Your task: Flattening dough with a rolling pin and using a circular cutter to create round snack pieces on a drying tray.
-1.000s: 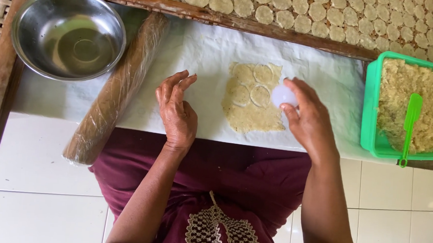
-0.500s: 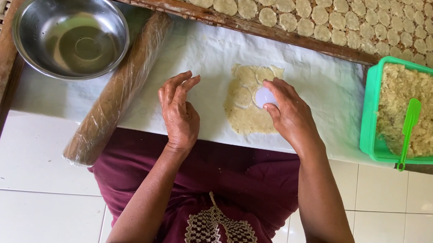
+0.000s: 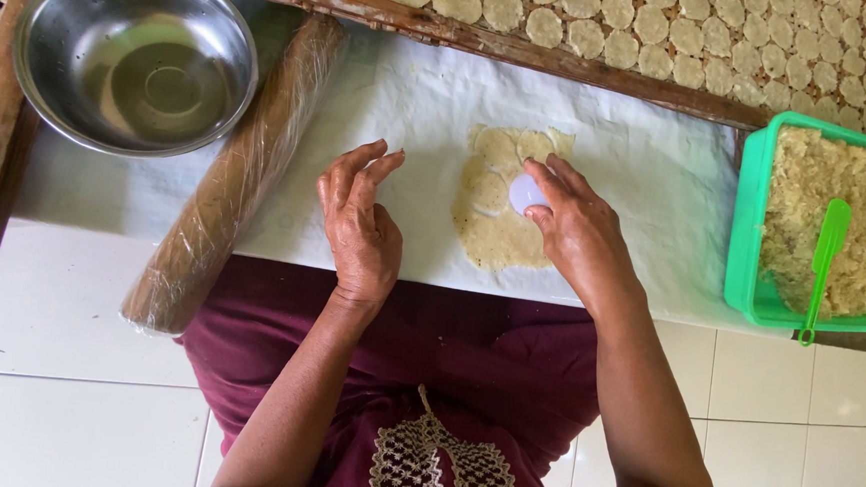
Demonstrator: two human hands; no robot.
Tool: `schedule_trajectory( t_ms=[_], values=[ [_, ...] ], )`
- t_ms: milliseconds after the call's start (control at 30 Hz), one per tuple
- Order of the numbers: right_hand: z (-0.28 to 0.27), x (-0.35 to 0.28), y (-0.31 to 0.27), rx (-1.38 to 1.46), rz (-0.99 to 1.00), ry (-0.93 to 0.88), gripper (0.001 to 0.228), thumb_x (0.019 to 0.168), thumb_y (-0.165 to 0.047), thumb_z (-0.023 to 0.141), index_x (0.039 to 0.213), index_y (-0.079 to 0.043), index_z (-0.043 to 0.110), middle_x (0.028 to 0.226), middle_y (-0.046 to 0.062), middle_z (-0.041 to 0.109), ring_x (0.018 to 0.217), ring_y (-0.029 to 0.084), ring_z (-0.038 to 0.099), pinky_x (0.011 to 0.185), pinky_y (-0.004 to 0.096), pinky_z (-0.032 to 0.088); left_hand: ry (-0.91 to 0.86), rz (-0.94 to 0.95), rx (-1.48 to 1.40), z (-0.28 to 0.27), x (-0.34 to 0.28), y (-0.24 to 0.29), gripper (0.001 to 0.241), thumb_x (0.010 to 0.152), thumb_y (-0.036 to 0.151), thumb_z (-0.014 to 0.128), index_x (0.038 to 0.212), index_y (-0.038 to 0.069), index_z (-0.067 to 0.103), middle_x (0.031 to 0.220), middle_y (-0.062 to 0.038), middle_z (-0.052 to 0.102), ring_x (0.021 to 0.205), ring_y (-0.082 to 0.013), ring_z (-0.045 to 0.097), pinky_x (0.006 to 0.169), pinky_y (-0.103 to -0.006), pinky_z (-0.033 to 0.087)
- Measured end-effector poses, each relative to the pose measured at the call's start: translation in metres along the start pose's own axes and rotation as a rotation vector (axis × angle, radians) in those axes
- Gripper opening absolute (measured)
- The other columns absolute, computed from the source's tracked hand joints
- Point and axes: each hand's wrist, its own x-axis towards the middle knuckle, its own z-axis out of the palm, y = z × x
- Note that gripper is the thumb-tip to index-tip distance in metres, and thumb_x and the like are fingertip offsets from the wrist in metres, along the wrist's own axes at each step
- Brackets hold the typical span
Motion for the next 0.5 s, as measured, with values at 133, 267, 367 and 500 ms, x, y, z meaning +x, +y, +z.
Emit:
schedule_trajectory(
  t_ms=[133, 267, 367, 500],
  values=[
    [0.001, 0.000, -0.002, -0.005, 0.021, -0.005, 0.049, 0.094, -0.014, 0.071, 0.141, -0.013, 0.058, 0.148, 0.019, 0.055, 0.120, 0.039, 0.062, 0.098, 0.046, 0.053, -0.008, 0.003, 0.008, -0.001, 0.000, 0.001, 0.076, 0.066, -0.026, 0.041, 0.126, 0.011, 0.068, 0.135, -0.007, 0.061, 0.128, -0.0298, 0.054, 0.109, -0.0407, 0.048],
    [0.000, 0.004, 0.000, 0.014, 0.001, 0.004, 0.051, 0.092, -0.014, 0.072, 0.141, -0.014, 0.059, 0.147, 0.019, 0.056, 0.124, 0.040, 0.061, 0.100, 0.046, 0.052, 0.001, 0.027, 0.009, 0.001, 0.001, 0.001, 0.075, 0.068, -0.027, 0.042, 0.127, 0.011, 0.068, 0.136, -0.007, 0.061, 0.128, -0.0296, 0.054, 0.109, -0.0416, 0.048],
    [0.001, 0.001, 0.003, 0.004, -0.020, 0.018, 0.051, 0.091, -0.012, 0.073, 0.140, -0.013, 0.059, 0.146, 0.019, 0.057, 0.122, 0.041, 0.062, 0.100, 0.046, 0.053, 0.001, 0.012, 0.002, 0.003, 0.000, -0.001, 0.075, 0.068, -0.027, 0.041, 0.127, 0.012, 0.068, 0.136, -0.007, 0.061, 0.127, -0.0294, 0.054, 0.107, -0.0402, 0.049],
    [-0.003, 0.000, 0.010, 0.100, -0.067, 0.053, 0.052, 0.090, -0.011, 0.074, 0.140, -0.014, 0.060, 0.145, 0.018, 0.058, 0.119, 0.035, 0.066, 0.096, 0.041, 0.059, 0.016, 0.001, -0.010, 0.003, -0.001, -0.002, 0.079, 0.065, -0.027, 0.040, 0.127, 0.013, 0.067, 0.136, -0.007, 0.061, 0.127, -0.0301, 0.055, 0.108, -0.0402, 0.049]
  ],
)
